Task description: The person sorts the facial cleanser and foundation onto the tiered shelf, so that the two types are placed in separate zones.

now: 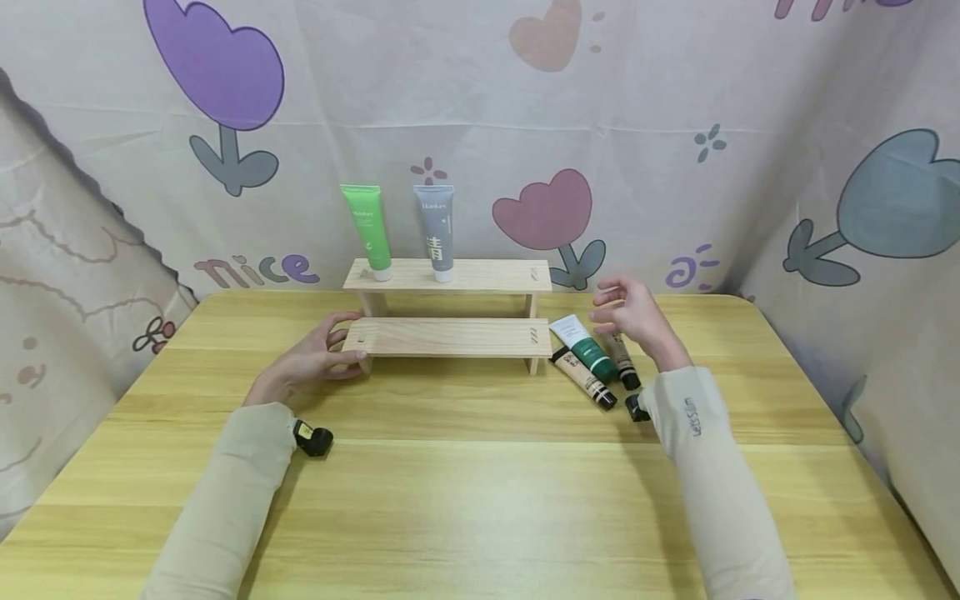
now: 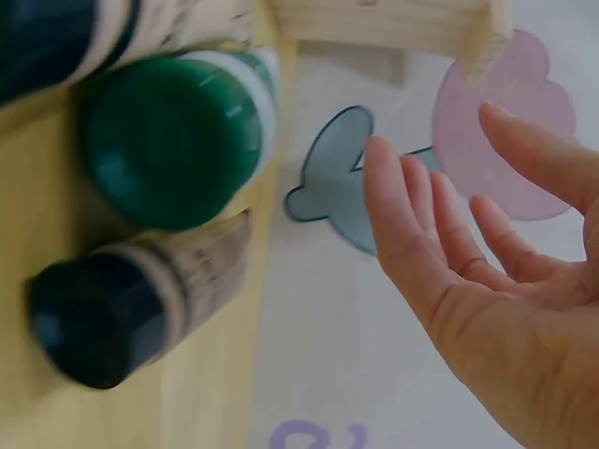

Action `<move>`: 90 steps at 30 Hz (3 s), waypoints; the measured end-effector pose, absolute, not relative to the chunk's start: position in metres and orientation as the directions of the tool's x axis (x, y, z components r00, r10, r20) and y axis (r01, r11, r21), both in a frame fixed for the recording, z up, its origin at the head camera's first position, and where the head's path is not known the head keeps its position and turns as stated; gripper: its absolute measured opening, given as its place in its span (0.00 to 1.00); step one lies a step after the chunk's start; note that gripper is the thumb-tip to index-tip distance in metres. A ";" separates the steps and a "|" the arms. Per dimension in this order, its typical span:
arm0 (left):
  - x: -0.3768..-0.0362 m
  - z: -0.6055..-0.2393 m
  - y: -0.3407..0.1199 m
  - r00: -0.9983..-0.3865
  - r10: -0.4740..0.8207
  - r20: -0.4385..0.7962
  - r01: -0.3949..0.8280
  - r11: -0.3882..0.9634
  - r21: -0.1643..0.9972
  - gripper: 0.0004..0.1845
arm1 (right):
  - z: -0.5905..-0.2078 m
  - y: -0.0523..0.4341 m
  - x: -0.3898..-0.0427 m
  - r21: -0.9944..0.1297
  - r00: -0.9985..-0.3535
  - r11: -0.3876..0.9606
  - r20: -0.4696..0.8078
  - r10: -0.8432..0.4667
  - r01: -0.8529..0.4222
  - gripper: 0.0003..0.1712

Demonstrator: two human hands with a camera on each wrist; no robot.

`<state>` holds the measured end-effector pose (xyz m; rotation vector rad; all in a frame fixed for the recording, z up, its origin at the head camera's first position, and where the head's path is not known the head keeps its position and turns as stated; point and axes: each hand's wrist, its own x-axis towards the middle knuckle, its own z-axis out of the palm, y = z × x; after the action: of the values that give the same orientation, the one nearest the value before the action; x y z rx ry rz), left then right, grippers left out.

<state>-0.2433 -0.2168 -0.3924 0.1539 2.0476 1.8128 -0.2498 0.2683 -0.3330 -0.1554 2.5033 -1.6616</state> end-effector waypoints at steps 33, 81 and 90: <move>-0.242 -0.393 -0.218 -0.915 0.338 -0.220 -0.177 0.155 0.972 0.46 | -0.359 0.269 -0.252 -0.742 -0.904 0.669 -0.315 -0.290 0.044 0.34; -0.242 -0.393 -0.217 -0.916 0.336 -0.218 -0.182 0.136 0.974 0.46 | -0.303 0.260 -0.266 -0.974 -0.995 0.219 -0.036 0.092 0.056 0.37; -0.242 -0.392 -0.217 -0.916 0.338 -0.218 -0.179 0.143 0.973 0.46 | -0.290 0.239 -0.267 -0.996 -0.992 0.084 -0.009 0.123 0.019 0.37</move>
<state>-0.2420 -0.2173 -0.3924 0.1529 2.0411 1.8256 -0.2667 0.2388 -0.2897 0.1554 2.3679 -2.1743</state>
